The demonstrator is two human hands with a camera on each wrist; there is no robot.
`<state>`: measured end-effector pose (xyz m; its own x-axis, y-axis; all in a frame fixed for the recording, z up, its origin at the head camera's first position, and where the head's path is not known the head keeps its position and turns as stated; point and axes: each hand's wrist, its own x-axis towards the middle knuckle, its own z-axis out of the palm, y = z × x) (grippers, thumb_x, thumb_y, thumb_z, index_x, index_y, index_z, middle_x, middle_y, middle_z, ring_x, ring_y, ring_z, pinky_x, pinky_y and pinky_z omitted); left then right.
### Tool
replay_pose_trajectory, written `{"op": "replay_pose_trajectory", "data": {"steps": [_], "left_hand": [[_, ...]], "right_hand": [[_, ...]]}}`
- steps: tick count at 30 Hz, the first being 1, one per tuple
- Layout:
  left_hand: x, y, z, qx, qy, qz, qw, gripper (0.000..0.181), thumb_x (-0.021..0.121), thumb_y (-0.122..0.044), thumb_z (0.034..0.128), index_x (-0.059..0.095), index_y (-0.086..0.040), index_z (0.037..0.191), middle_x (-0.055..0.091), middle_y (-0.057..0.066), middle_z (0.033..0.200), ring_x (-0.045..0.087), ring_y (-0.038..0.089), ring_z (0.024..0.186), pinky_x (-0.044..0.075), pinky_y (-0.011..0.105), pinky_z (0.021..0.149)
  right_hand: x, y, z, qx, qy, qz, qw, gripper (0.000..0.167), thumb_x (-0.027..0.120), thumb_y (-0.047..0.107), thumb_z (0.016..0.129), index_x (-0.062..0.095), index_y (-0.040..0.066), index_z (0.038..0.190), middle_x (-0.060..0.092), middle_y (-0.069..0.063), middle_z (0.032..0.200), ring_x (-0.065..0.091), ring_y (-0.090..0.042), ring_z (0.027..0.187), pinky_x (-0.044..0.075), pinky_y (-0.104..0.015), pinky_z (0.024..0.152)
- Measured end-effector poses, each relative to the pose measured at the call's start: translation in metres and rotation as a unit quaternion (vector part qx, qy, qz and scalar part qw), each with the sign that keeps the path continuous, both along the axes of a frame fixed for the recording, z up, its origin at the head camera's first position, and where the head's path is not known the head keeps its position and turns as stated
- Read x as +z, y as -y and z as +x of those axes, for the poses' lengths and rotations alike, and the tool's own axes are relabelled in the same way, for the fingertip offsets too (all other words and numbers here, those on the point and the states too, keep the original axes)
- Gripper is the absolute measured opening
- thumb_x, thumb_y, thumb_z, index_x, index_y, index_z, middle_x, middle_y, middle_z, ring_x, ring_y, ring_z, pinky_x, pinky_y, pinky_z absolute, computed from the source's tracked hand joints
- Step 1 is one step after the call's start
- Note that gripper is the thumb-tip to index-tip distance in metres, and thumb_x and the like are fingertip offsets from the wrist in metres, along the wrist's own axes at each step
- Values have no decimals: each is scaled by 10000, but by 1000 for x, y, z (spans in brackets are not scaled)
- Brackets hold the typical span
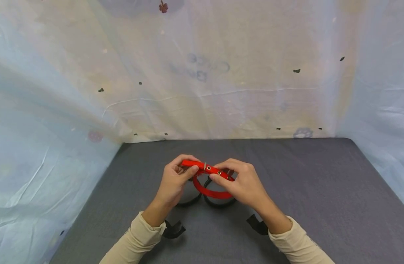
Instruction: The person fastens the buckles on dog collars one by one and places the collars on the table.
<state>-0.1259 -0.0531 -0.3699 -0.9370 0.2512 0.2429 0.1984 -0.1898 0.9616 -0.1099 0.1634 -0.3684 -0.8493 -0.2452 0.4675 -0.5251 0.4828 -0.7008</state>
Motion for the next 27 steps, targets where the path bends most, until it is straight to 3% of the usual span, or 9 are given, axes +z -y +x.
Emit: {"op": "replay_pose_trajectory", "data": {"steps": [6,12,15,21,27], "left_hand": [[0,-1,0,209,100,113,9997,367,719,-124,923,583,114,1167,692,-18,993,660,118,921,564,246,830],[1,-1,0,387,-94,165,9991,356,731,-114,909,599,114,1147,683,-8,1002,650,131,934,566,238,812],[1,1,-1,370,-94,280,9989,344,730,-123,911,601,94,1145,686,-14,995,661,131,913,574,261,815],[4,8,-6,379,-22,938,9949,185,690,-93,937,625,-8,1088,687,15,955,716,165,820,591,382,886],[4,9,-6,188,72,987,9949,183,703,-135,935,625,-87,1094,698,-6,960,701,149,893,582,380,903]], "right_hand": [[1,0,1,-93,39,40,9999,147,786,266,873,757,270,1017,702,131,906,567,-42,721,479,-243,610],[3,0,1,-141,83,16,9999,143,789,276,870,756,272,1009,698,132,897,560,-55,726,478,-241,625],[3,0,1,-137,97,1,9999,142,783,277,877,756,263,1015,704,123,907,564,-56,729,483,-238,625],[3,-4,0,-192,89,-153,9997,148,775,256,885,746,293,1025,698,151,912,565,-62,741,478,-238,626],[3,-3,0,-140,72,-297,9994,142,753,228,905,753,272,1040,699,136,922,560,-63,756,476,-234,651]]}}
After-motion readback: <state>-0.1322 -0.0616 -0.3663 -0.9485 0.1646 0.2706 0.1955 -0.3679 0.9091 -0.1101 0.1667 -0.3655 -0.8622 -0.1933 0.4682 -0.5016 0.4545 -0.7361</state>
